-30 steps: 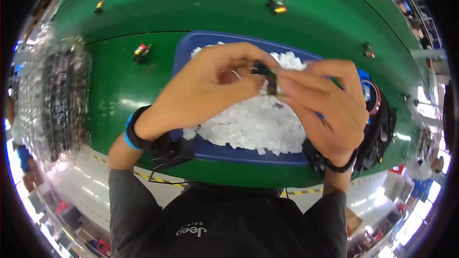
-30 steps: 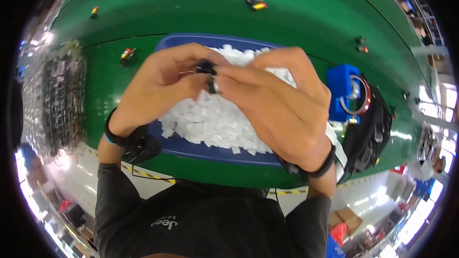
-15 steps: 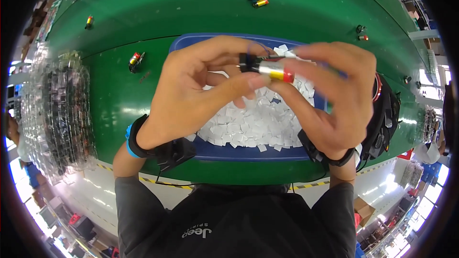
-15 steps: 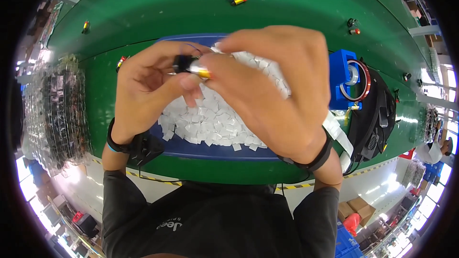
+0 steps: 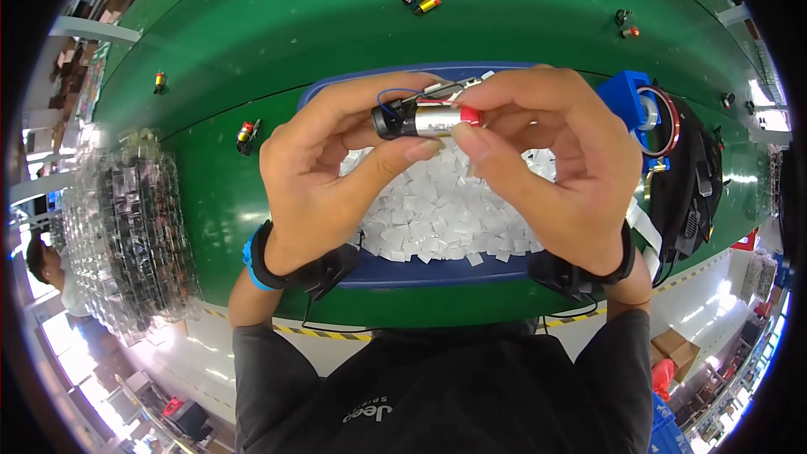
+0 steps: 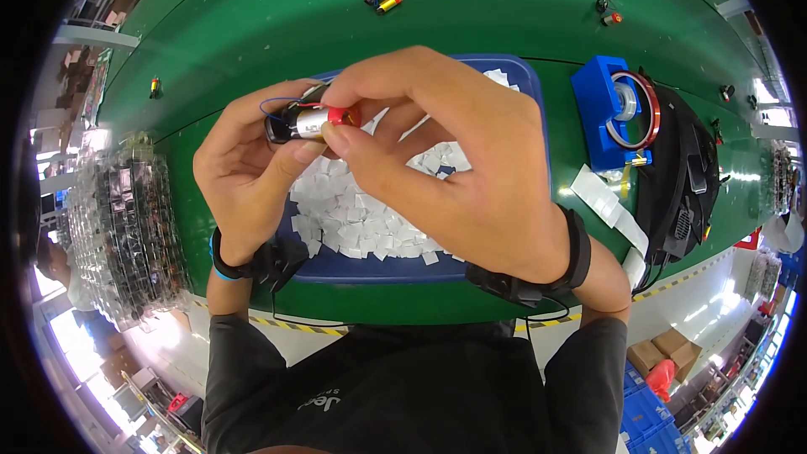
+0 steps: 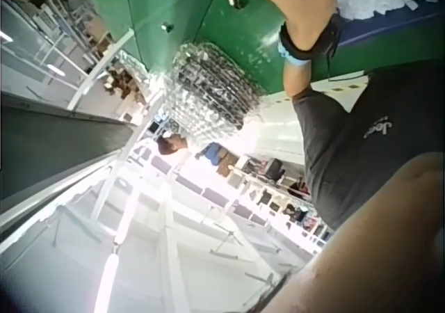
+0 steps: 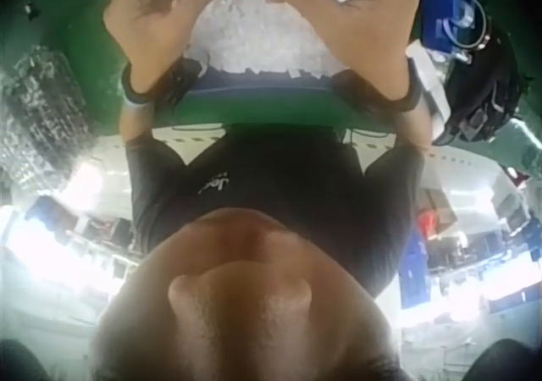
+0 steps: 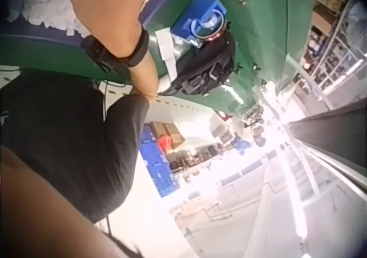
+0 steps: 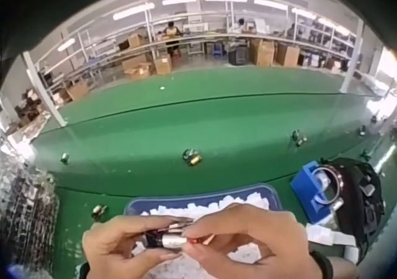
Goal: Assembling small electronic components by placing cylindrical parts into housings and applying tape.
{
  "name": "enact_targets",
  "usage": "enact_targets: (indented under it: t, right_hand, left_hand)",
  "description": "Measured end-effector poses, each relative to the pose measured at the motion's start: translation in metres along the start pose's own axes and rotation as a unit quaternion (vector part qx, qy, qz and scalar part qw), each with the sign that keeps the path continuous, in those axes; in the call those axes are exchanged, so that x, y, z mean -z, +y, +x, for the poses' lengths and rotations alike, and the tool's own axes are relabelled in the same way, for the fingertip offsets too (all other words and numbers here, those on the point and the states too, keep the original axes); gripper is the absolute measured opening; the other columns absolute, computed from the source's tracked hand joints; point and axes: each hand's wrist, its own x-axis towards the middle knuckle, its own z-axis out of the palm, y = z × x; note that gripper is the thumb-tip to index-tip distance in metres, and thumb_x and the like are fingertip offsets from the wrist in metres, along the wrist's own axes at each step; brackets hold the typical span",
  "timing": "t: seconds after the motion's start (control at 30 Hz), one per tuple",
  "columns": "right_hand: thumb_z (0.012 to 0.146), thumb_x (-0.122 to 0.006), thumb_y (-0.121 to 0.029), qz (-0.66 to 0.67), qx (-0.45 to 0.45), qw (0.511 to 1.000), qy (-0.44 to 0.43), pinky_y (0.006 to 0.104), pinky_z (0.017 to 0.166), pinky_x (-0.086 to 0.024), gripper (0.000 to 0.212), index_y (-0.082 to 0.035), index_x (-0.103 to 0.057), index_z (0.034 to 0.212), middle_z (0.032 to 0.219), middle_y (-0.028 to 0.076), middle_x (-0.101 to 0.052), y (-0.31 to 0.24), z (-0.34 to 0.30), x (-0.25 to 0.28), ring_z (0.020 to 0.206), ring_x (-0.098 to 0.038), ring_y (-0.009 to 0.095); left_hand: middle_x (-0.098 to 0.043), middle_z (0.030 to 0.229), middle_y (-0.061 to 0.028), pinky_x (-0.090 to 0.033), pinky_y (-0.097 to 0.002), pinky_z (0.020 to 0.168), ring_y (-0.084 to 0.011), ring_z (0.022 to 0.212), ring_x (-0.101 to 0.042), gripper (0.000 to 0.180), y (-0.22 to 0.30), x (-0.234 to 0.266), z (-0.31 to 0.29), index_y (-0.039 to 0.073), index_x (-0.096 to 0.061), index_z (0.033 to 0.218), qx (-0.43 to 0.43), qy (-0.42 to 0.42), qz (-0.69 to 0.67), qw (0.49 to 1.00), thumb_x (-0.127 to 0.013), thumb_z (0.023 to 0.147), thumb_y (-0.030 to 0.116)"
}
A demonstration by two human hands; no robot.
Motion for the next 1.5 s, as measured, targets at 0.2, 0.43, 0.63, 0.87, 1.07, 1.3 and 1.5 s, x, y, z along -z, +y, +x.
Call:
enact_targets:
  t: [0.2, 0.43, 0.63, 0.87, 1.07, 1.3, 1.5]
  right_hand:
    - [0.090, -0.069, 0.007, 0.117, -0.048, 0.992, -0.023, 0.0262, 0.066, -0.059, 0.025, 0.005, -0.059, 0.113, 0.101, 0.015, -0.069, 0.008, 0.002, 0.000, 0.079, -0.070, 0.015]
    - [0.092, -0.067, 0.006, 0.151, -0.066, 0.986, -0.016, 0.0252, 0.065, -0.058, 0.028, 0.005, -0.054, 0.117, 0.099, 0.015, -0.070, 0.012, 0.005, -0.003, 0.078, -0.070, 0.016]
    - [0.094, -0.069, -0.002, 0.114, -0.144, 0.982, -0.031, 0.0249, 0.067, -0.057, 0.034, 0.003, -0.053, 0.124, 0.098, 0.011, -0.073, 0.016, 0.009, -0.002, 0.079, -0.071, 0.015]
    - [0.092, -0.072, -0.014, -0.025, -0.101, 0.992, -0.078, 0.0285, 0.070, -0.057, 0.038, -0.003, -0.057, 0.125, 0.100, 0.008, -0.074, 0.013, 0.004, 0.005, 0.081, -0.072, 0.015]
    - [0.090, -0.073, -0.014, -0.101, -0.042, 0.987, -0.116, 0.0301, 0.071, -0.056, 0.036, -0.004, -0.060, 0.122, 0.100, 0.009, -0.075, 0.013, 0.004, 0.008, 0.080, -0.073, 0.018]
    - [0.088, -0.075, -0.013, -0.147, -0.037, 0.980, -0.127, 0.0302, 0.071, -0.056, 0.027, -0.003, -0.065, 0.111, 0.096, 0.010, -0.074, 0.010, 0.000, 0.012, 0.079, -0.073, 0.020]
    - [0.088, -0.075, -0.014, -0.175, 0.000, 0.978, -0.111, 0.0300, 0.071, -0.056, 0.024, -0.003, -0.067, 0.107, 0.095, 0.010, -0.074, 0.015, 0.003, 0.016, 0.079, -0.073, 0.021]
  left_hand:
    - [-0.073, 0.114, -0.0144, -0.061, -0.0291, 0.079, -0.0185, 0.096, -0.073, 0.037, 0.006, 0.001, 0.000, -0.004, -0.068, 0.119, -0.028, 0.008, 0.126, 0.992, -0.078, 0.083, -0.003]
    - [-0.074, 0.109, -0.0136, -0.060, -0.0276, 0.074, -0.0173, 0.090, -0.073, 0.033, 0.010, -0.002, 0.000, -0.001, -0.071, 0.115, -0.037, 0.014, 0.182, 0.982, -0.079, 0.082, 0.000]
    - [-0.073, 0.102, -0.0098, -0.058, -0.0255, 0.071, -0.0144, 0.084, -0.070, 0.030, 0.007, -0.002, 0.009, -0.001, -0.069, 0.113, 0.036, 0.015, 0.155, 0.987, -0.077, 0.084, 0.001]
    - [-0.071, 0.101, -0.0050, -0.050, -0.0231, 0.057, -0.0078, 0.068, -0.060, 0.027, -0.049, 0.091, 0.080, 0.004, -0.070, 0.113, 0.228, -0.045, 0.229, 0.945, -0.073, 0.093, 0.023]
    - [-0.072, 0.103, -0.0097, -0.054, -0.0380, 0.074, -0.0229, 0.082, -0.065, 0.035, -0.176, 0.194, 0.116, 0.009, -0.068, 0.118, 0.132, -0.209, 0.505, 0.827, -0.072, 0.093, 0.033]
    - [-0.071, 0.103, -0.0112, -0.052, -0.0386, 0.088, -0.0296, 0.094, -0.065, 0.037, -0.154, 0.112, 0.144, 0.011, -0.060, 0.121, -0.132, -0.230, 0.551, 0.791, -0.075, 0.088, 0.013]
    - [-0.070, 0.099, -0.0126, -0.055, -0.0396, 0.082, -0.0309, 0.089, -0.068, 0.037, -0.094, 0.091, 0.114, 0.008, -0.057, 0.119, 0.055, -0.205, 0.447, 0.869, -0.074, 0.086, 0.006]
